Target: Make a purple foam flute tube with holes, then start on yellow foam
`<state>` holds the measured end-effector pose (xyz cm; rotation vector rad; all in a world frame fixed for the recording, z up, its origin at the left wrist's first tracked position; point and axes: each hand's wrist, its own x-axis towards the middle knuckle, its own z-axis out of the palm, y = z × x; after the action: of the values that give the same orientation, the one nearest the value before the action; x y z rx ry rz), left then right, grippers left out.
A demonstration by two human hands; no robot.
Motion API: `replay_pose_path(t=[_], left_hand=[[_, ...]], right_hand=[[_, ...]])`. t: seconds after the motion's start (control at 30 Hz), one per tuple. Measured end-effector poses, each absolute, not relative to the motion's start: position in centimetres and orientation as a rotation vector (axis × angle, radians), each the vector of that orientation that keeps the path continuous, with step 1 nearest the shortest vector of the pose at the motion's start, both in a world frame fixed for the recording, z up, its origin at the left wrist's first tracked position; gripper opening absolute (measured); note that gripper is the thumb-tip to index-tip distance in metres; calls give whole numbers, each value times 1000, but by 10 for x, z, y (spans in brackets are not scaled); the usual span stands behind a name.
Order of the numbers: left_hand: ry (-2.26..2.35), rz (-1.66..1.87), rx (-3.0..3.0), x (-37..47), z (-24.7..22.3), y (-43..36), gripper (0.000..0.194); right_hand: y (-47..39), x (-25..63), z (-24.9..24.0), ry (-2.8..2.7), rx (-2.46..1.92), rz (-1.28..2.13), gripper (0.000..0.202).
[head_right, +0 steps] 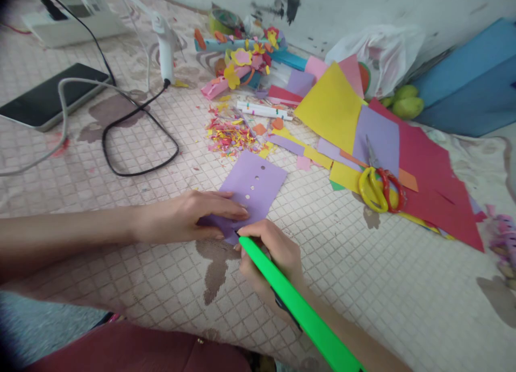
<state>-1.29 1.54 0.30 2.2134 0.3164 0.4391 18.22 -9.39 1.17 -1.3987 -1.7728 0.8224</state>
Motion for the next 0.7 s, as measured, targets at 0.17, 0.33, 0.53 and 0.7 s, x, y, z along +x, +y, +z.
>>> replay_pose_path(t=[0.17,0.33,0.53,0.7], left_hand=[[351,455,2221,-13,3,11,37],[393,468,2232,-14,2,7,38],[420,475,2239,-14,2,4,40],[441,486,2268,-14,2,3,38]], right_hand=[[-95,182,13,-1777,-1409,811,24],[-96,179,13,-1748,-1416,780,23],[-95,178,13,-1748,-1418,776,23],[-95,176,14,-1743,-1436,753,21]])
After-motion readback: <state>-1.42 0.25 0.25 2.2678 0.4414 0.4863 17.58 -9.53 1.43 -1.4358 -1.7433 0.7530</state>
